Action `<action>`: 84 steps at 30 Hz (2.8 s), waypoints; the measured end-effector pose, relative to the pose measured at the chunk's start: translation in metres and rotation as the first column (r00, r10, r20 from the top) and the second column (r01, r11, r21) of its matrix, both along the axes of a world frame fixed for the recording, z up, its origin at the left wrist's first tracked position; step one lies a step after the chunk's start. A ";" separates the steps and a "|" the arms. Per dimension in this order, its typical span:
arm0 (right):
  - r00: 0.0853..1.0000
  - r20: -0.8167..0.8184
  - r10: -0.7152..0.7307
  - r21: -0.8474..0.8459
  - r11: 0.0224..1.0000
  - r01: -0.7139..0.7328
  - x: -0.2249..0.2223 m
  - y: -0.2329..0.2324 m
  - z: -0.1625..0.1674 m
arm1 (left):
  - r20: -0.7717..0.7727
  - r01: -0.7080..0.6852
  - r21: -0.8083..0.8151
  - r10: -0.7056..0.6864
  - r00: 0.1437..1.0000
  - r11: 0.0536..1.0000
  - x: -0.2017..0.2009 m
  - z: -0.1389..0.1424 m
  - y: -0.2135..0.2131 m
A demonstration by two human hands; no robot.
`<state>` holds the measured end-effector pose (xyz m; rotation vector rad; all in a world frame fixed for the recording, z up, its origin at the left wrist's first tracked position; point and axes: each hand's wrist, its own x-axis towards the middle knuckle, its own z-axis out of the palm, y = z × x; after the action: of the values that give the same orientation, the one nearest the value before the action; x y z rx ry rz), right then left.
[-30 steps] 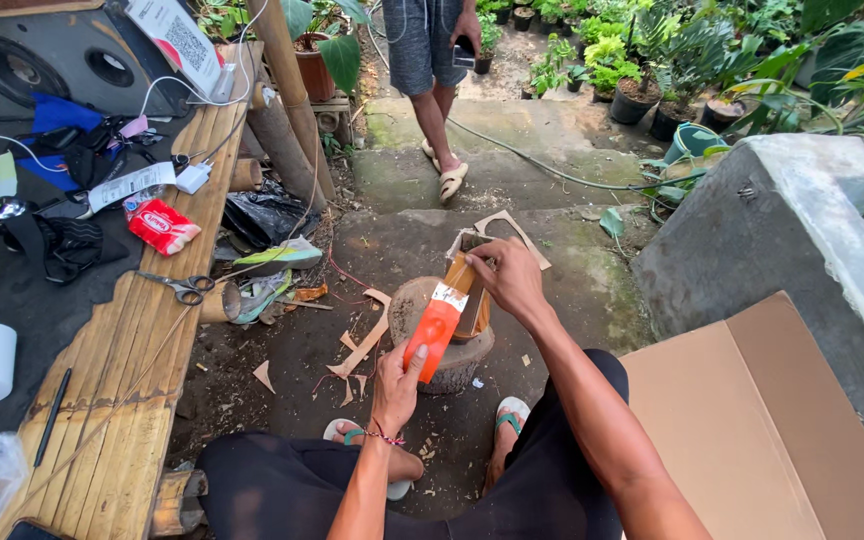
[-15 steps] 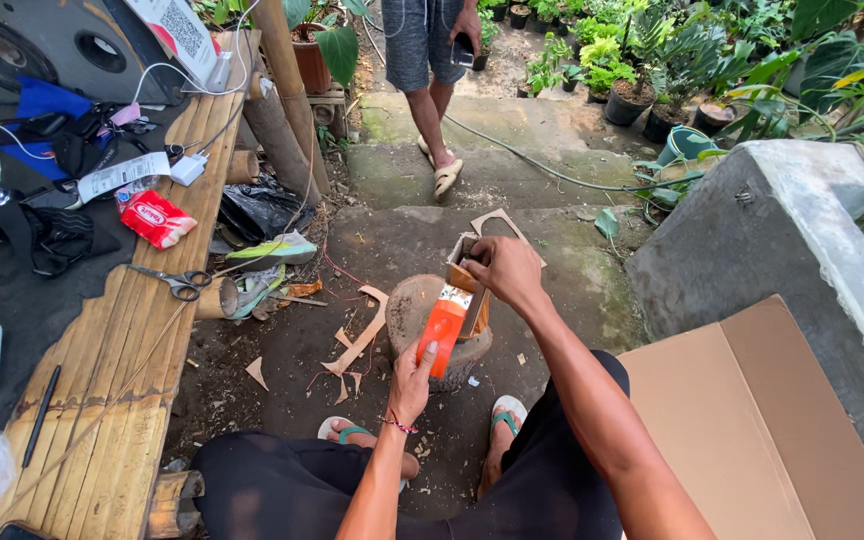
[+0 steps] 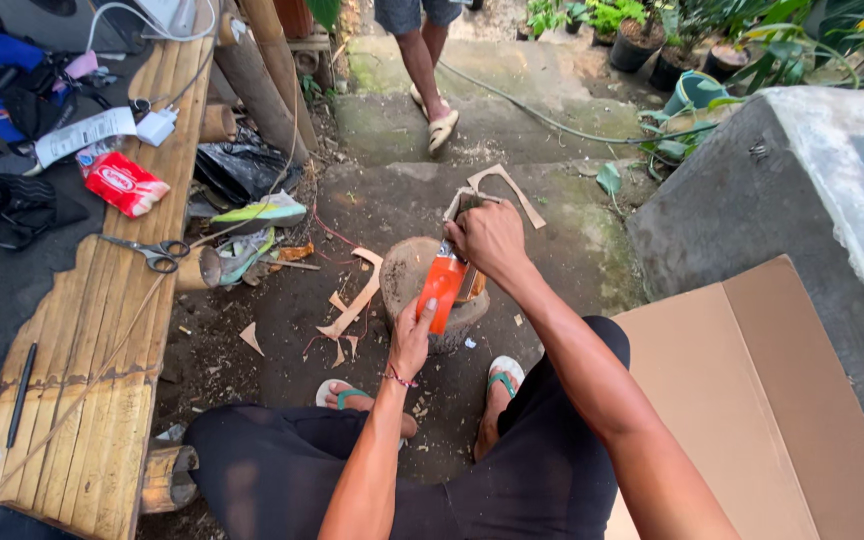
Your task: The person assembles a small cardboard box by folding and taping its edges. They use a utility knife to trim excess cardboard and apply orange tape to secure the seams. The finished box is placed over a cylindrical object.
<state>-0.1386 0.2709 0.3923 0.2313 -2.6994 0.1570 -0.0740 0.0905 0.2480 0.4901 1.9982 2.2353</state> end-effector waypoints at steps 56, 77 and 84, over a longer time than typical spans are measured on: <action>0.972 0.076 -0.224 -0.780 0.593 0.198 0.036 0.000 -0.231 | 0.376 0.208 -0.751 0.147 0.915 0.627 -0.032 -0.112 -0.004; 0.988 -0.002 -0.157 -0.742 0.662 0.104 0.032 -0.004 -0.222 | -0.096 -0.369 -0.398 0.362 0.927 0.840 -0.053 0.080 -0.088; 0.973 0.197 -0.121 -0.755 0.614 0.229 0.048 0.001 -0.209 | -0.287 -0.823 0.104 0.809 0.513 0.558 -0.238 0.298 -0.198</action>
<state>-0.0909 0.2721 0.1829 -0.3262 -2.4673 1.2834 -0.3121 -0.1076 0.5463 -0.2454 2.8938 2.6885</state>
